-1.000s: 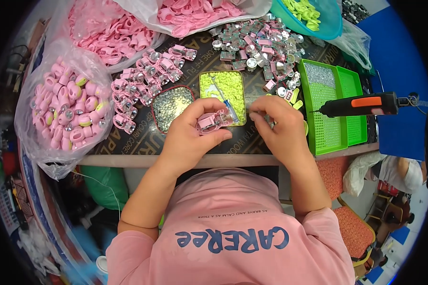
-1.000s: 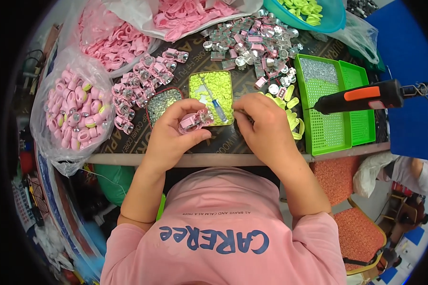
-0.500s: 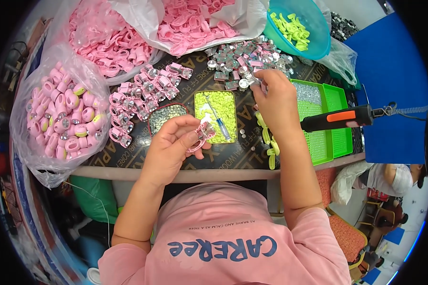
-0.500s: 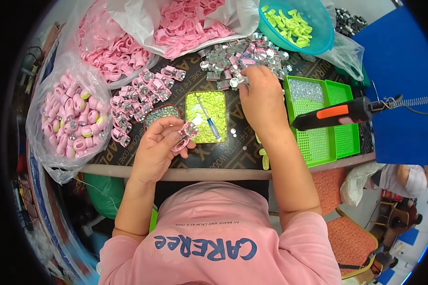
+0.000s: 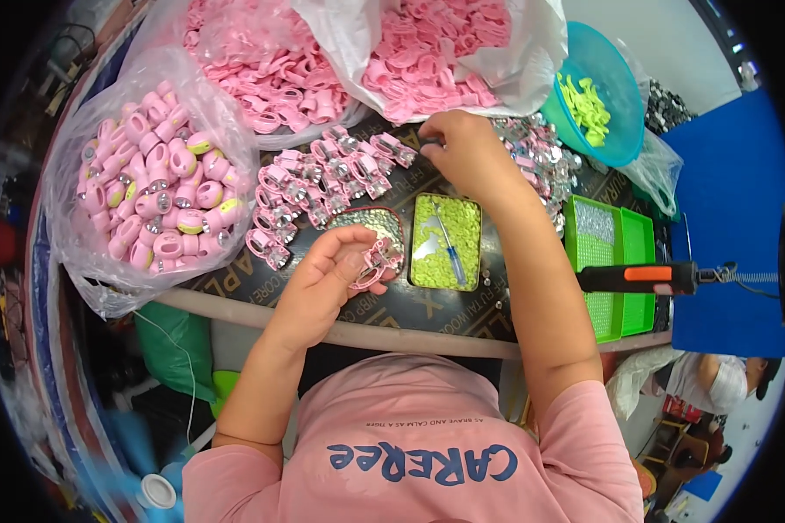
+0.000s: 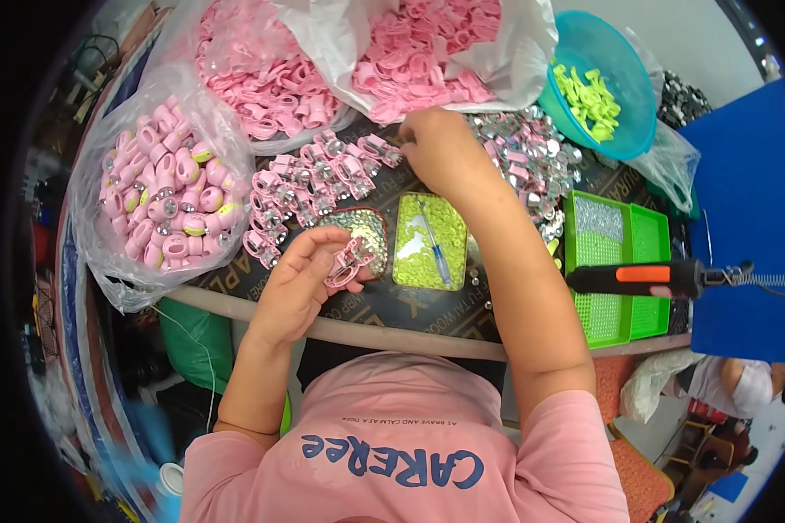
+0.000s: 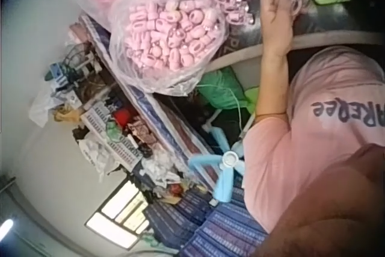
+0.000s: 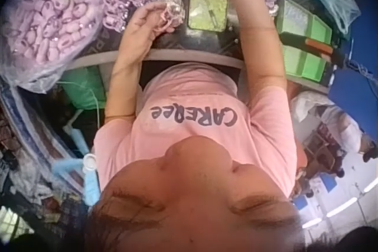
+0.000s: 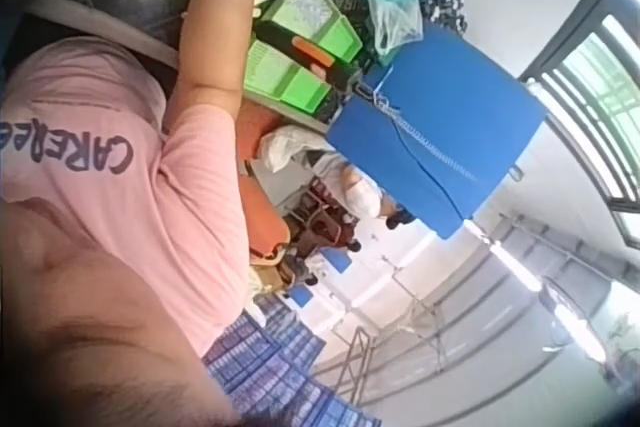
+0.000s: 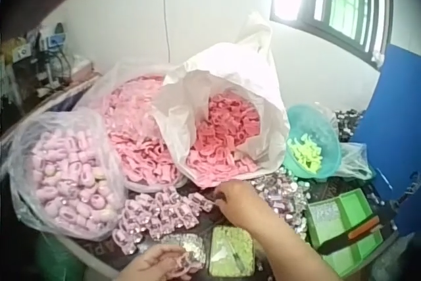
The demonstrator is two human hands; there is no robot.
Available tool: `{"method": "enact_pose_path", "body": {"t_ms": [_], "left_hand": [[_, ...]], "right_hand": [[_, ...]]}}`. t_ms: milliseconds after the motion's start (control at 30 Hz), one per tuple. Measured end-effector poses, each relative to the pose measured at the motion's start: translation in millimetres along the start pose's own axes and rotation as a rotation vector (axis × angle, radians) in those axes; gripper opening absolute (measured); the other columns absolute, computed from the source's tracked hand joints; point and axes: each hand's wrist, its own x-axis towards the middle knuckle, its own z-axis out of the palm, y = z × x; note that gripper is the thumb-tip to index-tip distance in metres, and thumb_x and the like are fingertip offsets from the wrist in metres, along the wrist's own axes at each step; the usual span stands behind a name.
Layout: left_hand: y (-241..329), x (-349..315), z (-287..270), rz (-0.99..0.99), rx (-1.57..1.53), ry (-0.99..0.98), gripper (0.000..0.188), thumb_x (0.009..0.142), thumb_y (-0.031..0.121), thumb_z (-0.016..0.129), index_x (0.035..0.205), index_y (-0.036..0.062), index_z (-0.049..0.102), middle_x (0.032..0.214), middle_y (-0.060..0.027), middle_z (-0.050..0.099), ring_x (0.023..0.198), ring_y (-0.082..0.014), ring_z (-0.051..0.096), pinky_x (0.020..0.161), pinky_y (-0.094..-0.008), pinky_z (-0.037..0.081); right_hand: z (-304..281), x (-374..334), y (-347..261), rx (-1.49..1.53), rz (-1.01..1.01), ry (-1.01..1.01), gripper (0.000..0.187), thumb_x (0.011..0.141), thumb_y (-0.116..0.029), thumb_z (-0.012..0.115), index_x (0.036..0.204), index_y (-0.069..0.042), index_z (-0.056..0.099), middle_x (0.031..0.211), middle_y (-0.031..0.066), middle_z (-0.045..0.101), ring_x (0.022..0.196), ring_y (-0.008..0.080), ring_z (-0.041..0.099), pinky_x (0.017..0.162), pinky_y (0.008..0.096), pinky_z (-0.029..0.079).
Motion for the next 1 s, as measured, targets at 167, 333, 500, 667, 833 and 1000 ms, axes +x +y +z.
{"method": "enact_pose_path", "body": {"t_ms": [167, 333, 500, 667, 833, 1000], "left_hand": [[7.1, -9.6, -13.9, 0.034, 0.048, 0.015, 0.057, 0.095, 0.004, 0.07, 0.146, 0.0011, 0.043, 0.135, -0.0159, 0.062, 0.12, -0.0247, 0.066, 0.099, -0.0351, 0.055], [12.8, -15.4, -20.7, 0.02, 0.021, 0.011, 0.069, 0.088, -0.006, 0.073, 0.149, 0.0017, 0.042, 0.14, -0.0155, 0.058, 0.122, -0.0255, 0.065, 0.101, -0.0351, 0.055], [11.1, -10.8, -22.4, 0.064, 0.025, -0.033, 0.066, 0.087, -0.007, 0.071, 0.147, 0.0013, 0.043, 0.136, -0.0138, 0.057, 0.12, -0.0253, 0.066, 0.097, -0.035, 0.056], [7.4, -14.6, -30.1, 0.077, 0.031, 0.018, 0.058, 0.089, -0.006, 0.069, 0.143, 0.0006, 0.047, 0.133, -0.0139, 0.059, 0.119, -0.0259, 0.067, 0.096, -0.0347, 0.056], [5.3, -9.4, -18.0, 0.045, 0.06, 0.023, 0.053, 0.091, -0.008, 0.066, 0.141, -0.0014, 0.048, 0.134, -0.0166, 0.061, 0.118, -0.0257, 0.068, 0.096, -0.0332, 0.058], [-6.7, -3.0, -1.9, -0.031, 0.022, -0.046, 0.054, 0.091, -0.004, 0.071, 0.141, -0.0025, 0.049, 0.135, -0.0167, 0.061, 0.116, -0.0245, 0.068, 0.096, -0.0326, 0.058]], "right_hand": [[8.6, 51.5, 20.4, -0.015, -0.028, 0.128, 0.031, 0.081, -0.005, 0.075, 0.112, -0.003, 0.075, 0.107, 0.0196, 0.074, 0.099, 0.036, 0.071, 0.088, 0.0426, 0.056], [39.3, 75.1, 29.0, -0.115, -0.321, 0.011, 0.031, 0.082, 0.001, 0.067, 0.11, -0.008, 0.076, 0.111, 0.0195, 0.074, 0.11, 0.0401, 0.068, 0.096, 0.0491, 0.054], [17.7, 49.1, 30.0, 0.072, -0.296, 0.234, 0.035, 0.084, -0.009, 0.078, 0.119, -0.007, 0.073, 0.112, 0.0089, 0.075, 0.099, 0.0253, 0.069, 0.091, 0.0366, 0.054], [-23.9, -59.4, -37.6, 0.645, 0.126, -0.235, 0.028, 0.096, -0.018, 0.078, 0.118, -0.001, 0.073, 0.101, 0.0016, 0.072, 0.087, 0.0113, 0.066, 0.078, 0.0279, 0.054], [-8.6, -172.3, -71.0, 0.404, -0.007, -0.322, 0.019, 0.091, -0.007, 0.075, 0.109, -0.002, 0.071, 0.095, 0.0135, 0.069, 0.086, 0.0325, 0.067, 0.076, 0.0406, 0.054], [-4.1, -206.2, -53.9, 0.223, 0.001, -0.188, 0.023, 0.088, -0.007, 0.075, 0.111, -0.006, 0.07, 0.099, 0.0125, 0.069, 0.088, 0.0368, 0.064, 0.079, 0.0455, 0.053]]}}
